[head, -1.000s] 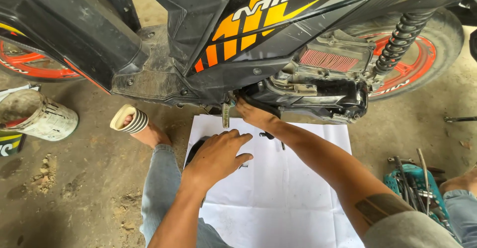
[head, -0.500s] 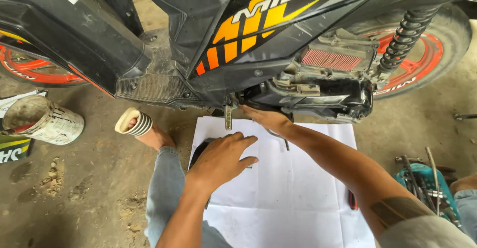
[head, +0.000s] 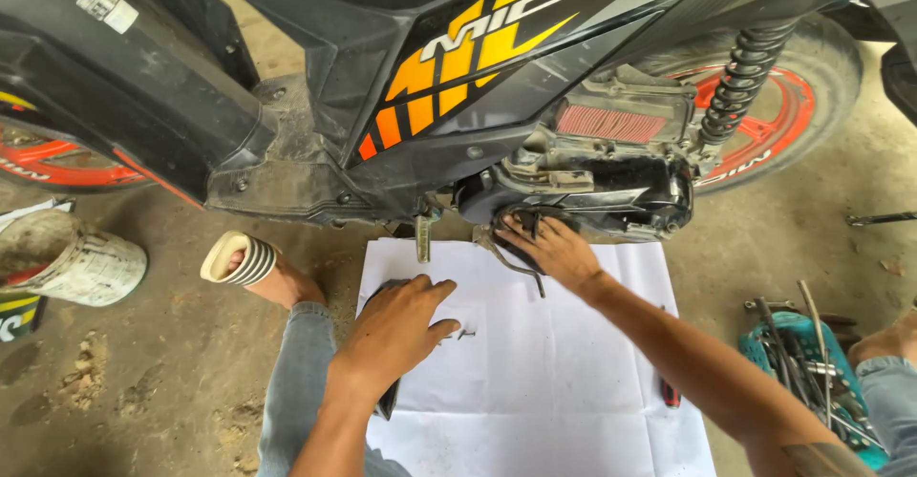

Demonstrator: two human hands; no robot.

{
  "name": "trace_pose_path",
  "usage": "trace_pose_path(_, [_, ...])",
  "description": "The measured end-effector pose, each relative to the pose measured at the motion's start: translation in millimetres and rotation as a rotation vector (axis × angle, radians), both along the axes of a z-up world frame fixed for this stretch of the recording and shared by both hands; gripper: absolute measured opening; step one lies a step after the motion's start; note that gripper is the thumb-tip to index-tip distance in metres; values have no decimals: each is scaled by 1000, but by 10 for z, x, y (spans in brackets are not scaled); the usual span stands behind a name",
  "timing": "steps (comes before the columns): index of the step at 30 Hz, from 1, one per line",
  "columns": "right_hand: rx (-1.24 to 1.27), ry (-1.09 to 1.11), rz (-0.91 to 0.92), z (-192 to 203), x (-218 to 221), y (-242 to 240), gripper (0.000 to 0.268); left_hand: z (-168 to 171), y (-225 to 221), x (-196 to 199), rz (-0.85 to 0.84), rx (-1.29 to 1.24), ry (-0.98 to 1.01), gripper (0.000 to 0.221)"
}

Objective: The person cleans the air filter housing and engine components of a motorcycle using a cloth.

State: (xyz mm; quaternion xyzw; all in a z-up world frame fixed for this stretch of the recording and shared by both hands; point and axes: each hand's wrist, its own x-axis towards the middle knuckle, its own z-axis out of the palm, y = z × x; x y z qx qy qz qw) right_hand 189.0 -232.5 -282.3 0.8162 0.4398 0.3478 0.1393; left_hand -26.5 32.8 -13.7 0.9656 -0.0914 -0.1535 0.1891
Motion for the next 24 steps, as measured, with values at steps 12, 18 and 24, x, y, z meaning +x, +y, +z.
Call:
trace_pose_path(12, [751, 342, -600, 1189, -785, 238, 71, -52, -199, 71, 71, -47, 61, 52])
trace_pose_path(18, [540, 390, -532, 1380, -281, 45, 122, -103, -103, 15, 122, -2, -1, 49])
trace_pose_path(24, [420, 364, -363, 1323, -67, -293, 106, -52, -334, 170, 25, -56, 7, 50])
